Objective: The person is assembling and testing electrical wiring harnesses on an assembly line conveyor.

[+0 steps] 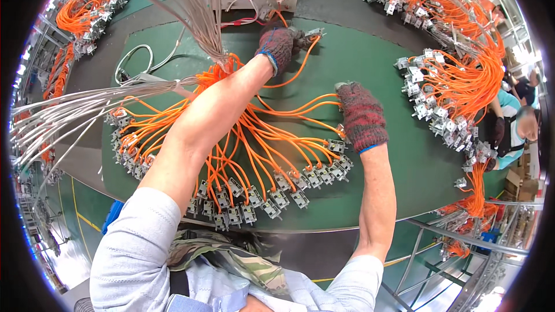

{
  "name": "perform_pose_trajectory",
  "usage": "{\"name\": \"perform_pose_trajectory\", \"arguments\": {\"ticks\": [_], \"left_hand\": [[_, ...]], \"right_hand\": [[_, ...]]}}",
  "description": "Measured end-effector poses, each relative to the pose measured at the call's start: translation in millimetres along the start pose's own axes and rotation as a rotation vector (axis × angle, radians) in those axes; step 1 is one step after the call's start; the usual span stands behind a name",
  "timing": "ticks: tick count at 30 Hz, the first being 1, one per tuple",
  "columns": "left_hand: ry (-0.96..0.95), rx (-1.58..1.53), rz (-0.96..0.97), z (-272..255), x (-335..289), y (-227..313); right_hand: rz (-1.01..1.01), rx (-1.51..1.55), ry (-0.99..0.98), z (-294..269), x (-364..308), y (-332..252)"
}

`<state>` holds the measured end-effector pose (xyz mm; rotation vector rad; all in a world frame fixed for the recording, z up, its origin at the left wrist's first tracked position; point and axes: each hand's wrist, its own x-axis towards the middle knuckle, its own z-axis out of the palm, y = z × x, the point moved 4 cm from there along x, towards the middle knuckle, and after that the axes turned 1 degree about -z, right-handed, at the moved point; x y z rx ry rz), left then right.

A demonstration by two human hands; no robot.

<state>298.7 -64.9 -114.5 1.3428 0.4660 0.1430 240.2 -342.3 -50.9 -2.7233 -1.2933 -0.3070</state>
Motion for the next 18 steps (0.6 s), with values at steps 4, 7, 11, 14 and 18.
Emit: {"name": "perform_pose_trajectory", "arguments": {"ticks": [4, 7, 11, 14, 18], "left_hand": [[0.168, 0.009, 0.129, 13, -17, 19], [0.242, 0.045, 0.247, 15, -37, 28], [0.254, 0.277, 0.610, 19, -61, 25], [0.207, 0.651, 0.373, 36, -78, 28], [-0.021, 0.703, 0.187, 42, -90, 30]], "right_hand": [[0.017, 0.022, 0.011, -5, -6, 3], [0.024, 0.019, 0.014, 3, -3, 2], [0.041, 0.035, 0.004, 4, 3, -3], [0.034, 0.003, 0.052, 0, -6, 2], [0.050, -0.037, -0.006, -4, 2, -3]]}}
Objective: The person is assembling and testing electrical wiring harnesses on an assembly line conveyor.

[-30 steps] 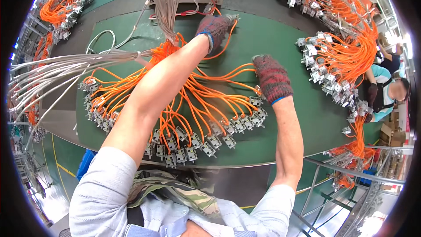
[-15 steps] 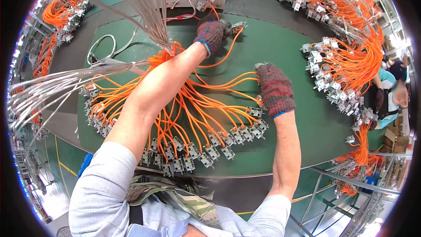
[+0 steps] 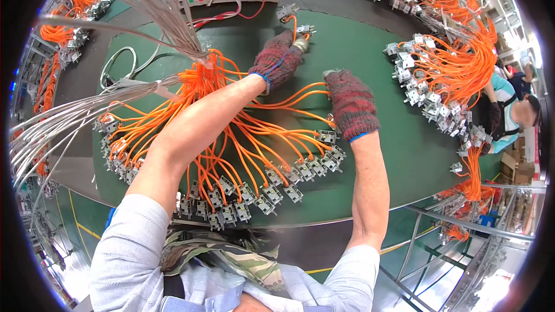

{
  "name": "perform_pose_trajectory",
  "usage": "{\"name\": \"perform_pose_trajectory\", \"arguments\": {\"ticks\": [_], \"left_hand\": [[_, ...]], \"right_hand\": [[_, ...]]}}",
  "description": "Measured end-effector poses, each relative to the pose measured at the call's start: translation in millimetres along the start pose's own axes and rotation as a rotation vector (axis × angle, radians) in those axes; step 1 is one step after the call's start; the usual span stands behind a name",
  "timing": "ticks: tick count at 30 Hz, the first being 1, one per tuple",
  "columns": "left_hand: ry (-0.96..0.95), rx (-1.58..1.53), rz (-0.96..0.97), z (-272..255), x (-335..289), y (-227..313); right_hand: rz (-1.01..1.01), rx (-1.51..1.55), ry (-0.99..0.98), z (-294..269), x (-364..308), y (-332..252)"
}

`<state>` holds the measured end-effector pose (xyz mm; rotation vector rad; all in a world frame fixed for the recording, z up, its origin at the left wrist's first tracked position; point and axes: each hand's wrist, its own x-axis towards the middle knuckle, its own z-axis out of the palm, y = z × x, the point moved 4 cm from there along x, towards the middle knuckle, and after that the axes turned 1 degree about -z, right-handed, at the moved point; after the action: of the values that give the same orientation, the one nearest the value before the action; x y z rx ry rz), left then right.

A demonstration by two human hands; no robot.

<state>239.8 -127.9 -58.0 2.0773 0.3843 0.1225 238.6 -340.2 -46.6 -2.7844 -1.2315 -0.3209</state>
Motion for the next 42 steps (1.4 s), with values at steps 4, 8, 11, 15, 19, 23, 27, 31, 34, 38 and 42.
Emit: {"name": "perform_pose_trajectory", "arguments": {"ticks": [4, 8, 11, 15, 19, 23, 27, 31, 34, 38, 42], "left_hand": [[-0.149, 0.139, 0.155, 11, -4, -25], [-0.429, 0.055, 0.292, 18, -47, 4], [-0.522, 0.078, 0.292, 21, -67, -6], [-0.560, 0.026, 0.303, 19, -71, -9], [-0.548, 0.064, 0.261, 18, -75, -7], [-0.548, -0.096, 0.291, 23, -70, -25], [-0.567, -0.364, 0.011, 21, -64, -30], [-0.505, -0.283, 0.130, 36, -61, -26], [-0.402, 0.401, 0.264, 44, -70, -2], [-0.341, 0.439, 0.339, 37, -78, -8], [-0.191, 0.276, 0.570, -20, -107, -5]], "right_hand": [[0.091, 0.061, -0.258, -18, 3, -8], [0.086, 0.262, -0.253, -12, -36, 16], [0.273, 0.955, -0.283, -26, -49, 20], [0.509, 1.136, 0.094, -13, -56, 56], [0.321, 0.811, 0.090, -10, -14, 41], [0.289, 1.085, -0.184, 23, 17, 30], [0.351, 1.201, -0.324, 27, 19, 36], [0.534, 0.645, -0.481, -4, 12, 30], [0.481, 0.314, -0.461, -11, -5, 23], [0.451, 0.259, -0.361, 1, -12, 11], [0.404, 0.457, -0.383, -12, -6, 0]]}}
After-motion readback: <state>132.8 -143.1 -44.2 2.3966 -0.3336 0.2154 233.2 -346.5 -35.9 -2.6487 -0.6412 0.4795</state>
